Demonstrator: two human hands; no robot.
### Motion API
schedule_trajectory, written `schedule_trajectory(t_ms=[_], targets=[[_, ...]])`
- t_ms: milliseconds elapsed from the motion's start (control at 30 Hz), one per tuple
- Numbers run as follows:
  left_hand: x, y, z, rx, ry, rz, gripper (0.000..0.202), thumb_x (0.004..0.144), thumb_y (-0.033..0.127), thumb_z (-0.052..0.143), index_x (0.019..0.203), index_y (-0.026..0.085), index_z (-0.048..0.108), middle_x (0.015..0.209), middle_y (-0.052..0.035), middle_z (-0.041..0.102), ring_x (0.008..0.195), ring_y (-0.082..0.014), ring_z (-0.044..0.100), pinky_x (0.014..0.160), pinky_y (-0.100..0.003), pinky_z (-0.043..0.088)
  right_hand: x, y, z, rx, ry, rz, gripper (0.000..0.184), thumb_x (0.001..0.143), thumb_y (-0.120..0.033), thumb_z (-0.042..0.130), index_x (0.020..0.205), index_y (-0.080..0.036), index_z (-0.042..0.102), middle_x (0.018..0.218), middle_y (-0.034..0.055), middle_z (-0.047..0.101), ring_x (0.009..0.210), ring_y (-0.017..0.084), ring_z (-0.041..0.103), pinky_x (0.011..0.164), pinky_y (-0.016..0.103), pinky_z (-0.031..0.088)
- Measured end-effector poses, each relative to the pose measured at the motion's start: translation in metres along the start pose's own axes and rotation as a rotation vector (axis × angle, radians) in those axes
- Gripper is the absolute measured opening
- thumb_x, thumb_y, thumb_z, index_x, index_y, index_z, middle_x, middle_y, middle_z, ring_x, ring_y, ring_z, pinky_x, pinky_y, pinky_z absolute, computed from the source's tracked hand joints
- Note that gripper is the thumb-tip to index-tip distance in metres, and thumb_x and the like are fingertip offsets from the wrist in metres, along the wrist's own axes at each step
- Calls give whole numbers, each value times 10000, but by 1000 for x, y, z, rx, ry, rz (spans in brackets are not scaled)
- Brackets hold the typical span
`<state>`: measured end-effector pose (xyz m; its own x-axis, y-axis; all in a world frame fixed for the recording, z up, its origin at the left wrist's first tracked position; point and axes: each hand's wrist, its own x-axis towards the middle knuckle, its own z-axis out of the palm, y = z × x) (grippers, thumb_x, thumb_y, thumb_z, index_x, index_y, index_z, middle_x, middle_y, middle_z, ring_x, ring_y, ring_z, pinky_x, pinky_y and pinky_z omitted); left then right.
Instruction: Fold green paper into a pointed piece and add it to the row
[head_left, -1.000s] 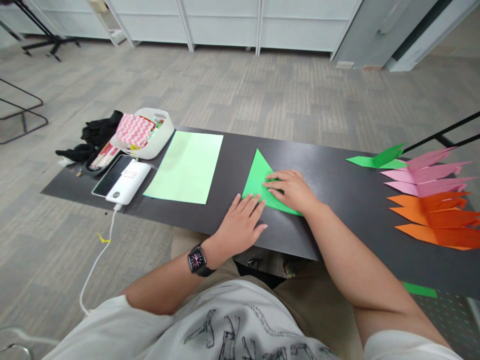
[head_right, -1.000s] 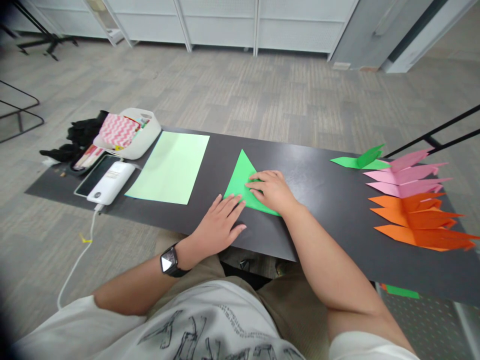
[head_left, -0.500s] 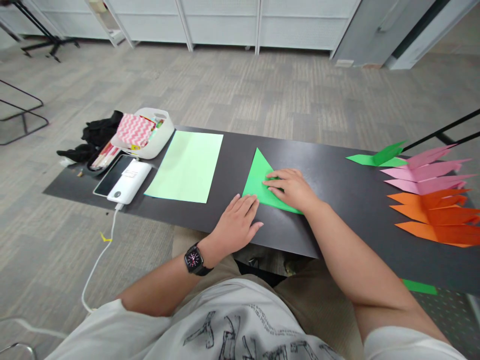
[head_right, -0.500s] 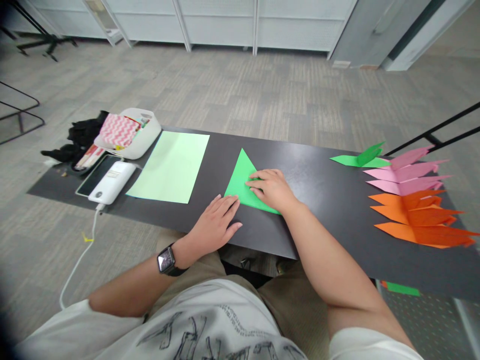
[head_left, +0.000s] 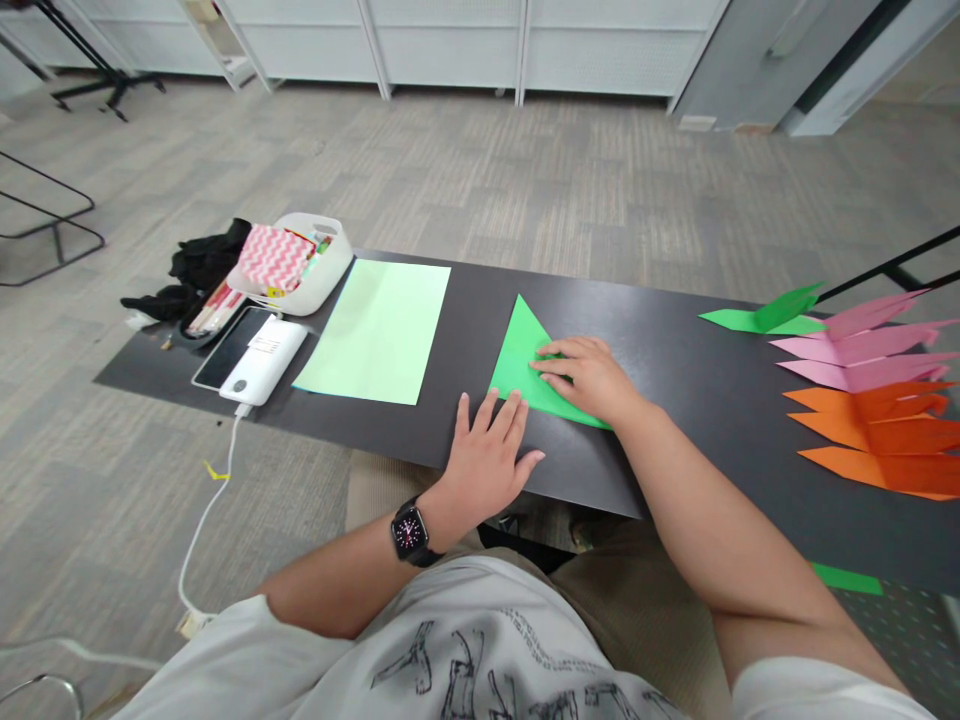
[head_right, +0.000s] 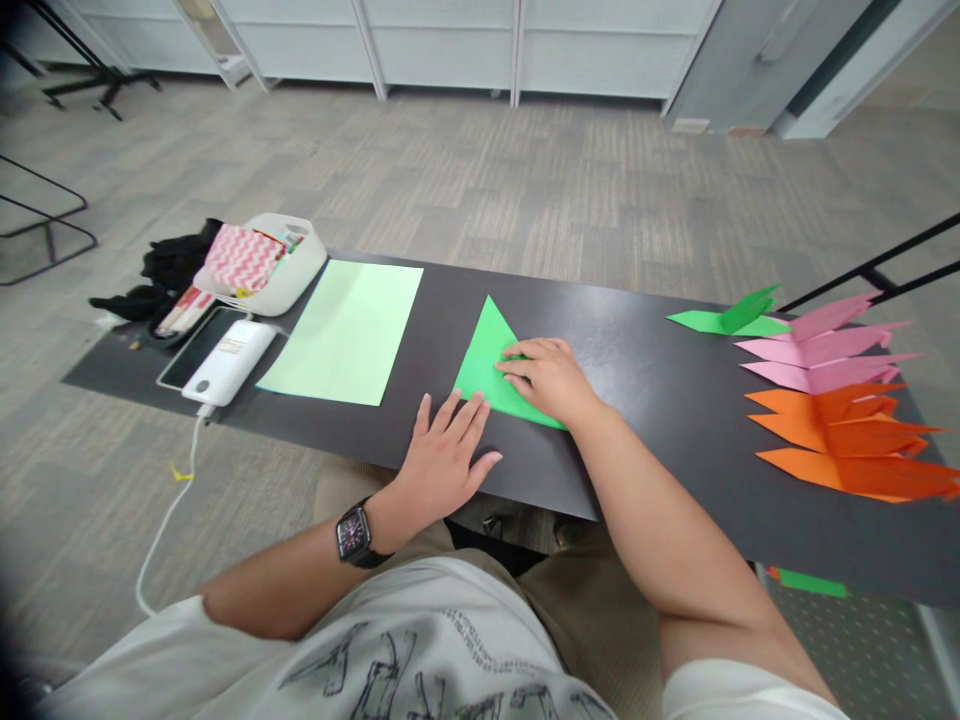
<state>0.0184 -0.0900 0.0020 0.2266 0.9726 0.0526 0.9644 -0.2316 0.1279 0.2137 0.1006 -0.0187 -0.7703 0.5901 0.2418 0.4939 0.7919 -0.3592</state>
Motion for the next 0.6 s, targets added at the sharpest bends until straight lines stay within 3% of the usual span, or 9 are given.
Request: schedule_trajectory(t_ms=[600], targets=[[-1, 1, 0, -1, 1, -13, 695, 1134, 620, 344, 1657, 190, 502, 1759, -129, 425, 1623, -388, 383, 1333, -748, 222, 1, -1, -1, -4, 7, 10, 275, 1050, -296, 658, 1245, -366, 839, 1356, 49, 778, 1253, 318, 691, 1081, 570, 449]])
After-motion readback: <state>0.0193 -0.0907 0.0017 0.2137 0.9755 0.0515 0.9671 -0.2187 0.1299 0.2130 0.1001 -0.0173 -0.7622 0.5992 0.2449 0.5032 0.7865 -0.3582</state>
